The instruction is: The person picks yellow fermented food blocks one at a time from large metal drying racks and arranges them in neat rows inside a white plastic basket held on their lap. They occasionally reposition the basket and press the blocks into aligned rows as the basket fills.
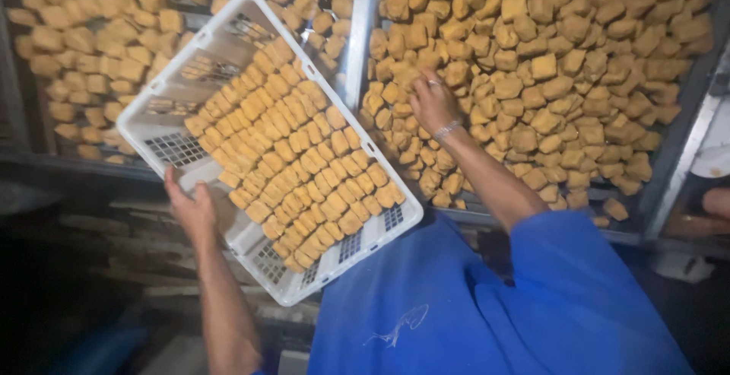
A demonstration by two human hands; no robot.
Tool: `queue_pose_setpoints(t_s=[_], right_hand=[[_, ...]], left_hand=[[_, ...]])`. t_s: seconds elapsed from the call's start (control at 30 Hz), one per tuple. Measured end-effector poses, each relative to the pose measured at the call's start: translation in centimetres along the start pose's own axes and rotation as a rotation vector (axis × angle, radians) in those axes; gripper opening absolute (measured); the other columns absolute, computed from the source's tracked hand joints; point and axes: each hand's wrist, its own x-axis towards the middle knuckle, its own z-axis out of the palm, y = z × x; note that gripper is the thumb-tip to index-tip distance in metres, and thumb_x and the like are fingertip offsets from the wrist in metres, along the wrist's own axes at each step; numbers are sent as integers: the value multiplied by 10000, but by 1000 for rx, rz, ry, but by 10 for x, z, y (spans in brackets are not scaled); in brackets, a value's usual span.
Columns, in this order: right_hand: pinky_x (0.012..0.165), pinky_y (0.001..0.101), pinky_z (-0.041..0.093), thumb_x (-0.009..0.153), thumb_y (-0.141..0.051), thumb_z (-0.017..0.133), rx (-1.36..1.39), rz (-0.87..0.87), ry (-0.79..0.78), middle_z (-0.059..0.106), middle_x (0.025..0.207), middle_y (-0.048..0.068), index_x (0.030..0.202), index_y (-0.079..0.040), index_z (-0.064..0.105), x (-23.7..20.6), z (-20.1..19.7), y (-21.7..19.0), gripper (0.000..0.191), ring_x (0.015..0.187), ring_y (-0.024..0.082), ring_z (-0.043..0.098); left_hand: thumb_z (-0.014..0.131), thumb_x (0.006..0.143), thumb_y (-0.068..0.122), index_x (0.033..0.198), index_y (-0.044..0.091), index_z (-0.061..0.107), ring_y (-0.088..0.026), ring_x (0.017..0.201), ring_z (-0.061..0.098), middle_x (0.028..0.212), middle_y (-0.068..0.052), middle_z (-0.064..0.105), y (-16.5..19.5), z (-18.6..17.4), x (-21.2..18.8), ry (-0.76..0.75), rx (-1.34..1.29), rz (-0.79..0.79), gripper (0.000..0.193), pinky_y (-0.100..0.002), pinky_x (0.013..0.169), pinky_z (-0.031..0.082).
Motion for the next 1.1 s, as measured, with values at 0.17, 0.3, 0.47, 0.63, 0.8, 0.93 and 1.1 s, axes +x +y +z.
queue_pose_setpoints(t_s=[0.17, 0.3, 0.47, 0.63, 0.8, 0.93, 1.1], right_hand=[[904, 523, 514, 875, -129, 810, -55, -53, 3, 582, 1274, 198, 1141, -99, 600, 19, 24, 10, 340, 1076, 425, 615], [848, 488, 539, 857, -178, 807, -60, 106, -25, 621, 1178, 187, 1122, -109, 577, 24, 21, 17, 358, 1033, 404, 638], [818, 474, 514, 791, -242, 860, 247, 449, 64, 657, 1041, 206, 1145, -53, 532, -7, 5, 18, 519, 950, 403, 656], [963, 495, 489, 857, -167, 809, 204, 311, 85, 610, 1187, 215, 1180, -36, 525, -38, 7, 23, 449, 1134, 437, 589], [1044, 513, 469, 881, -141, 779, 68, 121, 181, 543, 1365, 226, 1156, -62, 545, -48, 14, 21, 369, 1269, 438, 530], [1026, 513, 483, 876, -161, 774, -81, 52, 66, 537, 1391, 200, 1155, -88, 582, -49, 16, 16, 347, 1260, 440, 545], [930, 543, 489, 940, -201, 761, -1, 294, -211, 490, 1423, 231, 1275, -90, 559, -45, 16, 12, 407, 1159, 441, 577]], left_hand=[[638, 953, 63, 1534, 12, 449, -429, 1327, 604, 1430, -281, 605, 2, -2, -3, -8, 10, -28, 613, -452, 1123, 456], [633, 960, 57, 1536, 9, 450, -439, 1332, 598, 1464, -287, 586, 10, -4, -3, -24, 13, -21, 607, -454, 1118, 463], [643, 958, 61, 1544, 5, 436, -443, 1350, 575, 1465, -290, 581, 15, -4, 0, -25, 36, -31, 624, -464, 1128, 444], [638, 962, 63, 1558, 28, 437, -437, 1362, 565, 1466, -289, 581, 15, -5, -1, -38, 45, -52, 630, -460, 1147, 430], [637, 955, 75, 1548, 45, 444, -425, 1341, 591, 1441, -282, 601, 16, -4, -1, -22, 34, -55, 624, -454, 1136, 446], [632, 947, 74, 1545, 52, 455, -423, 1331, 603, 1441, -279, 603, 13, -4, -2, -26, 34, -48, 625, -450, 1125, 462], [637, 947, 73, 1545, 39, 450, -429, 1334, 594, 1445, -278, 601, 10, -5, -1, -20, 30, -15, 628, -453, 1119, 449]])
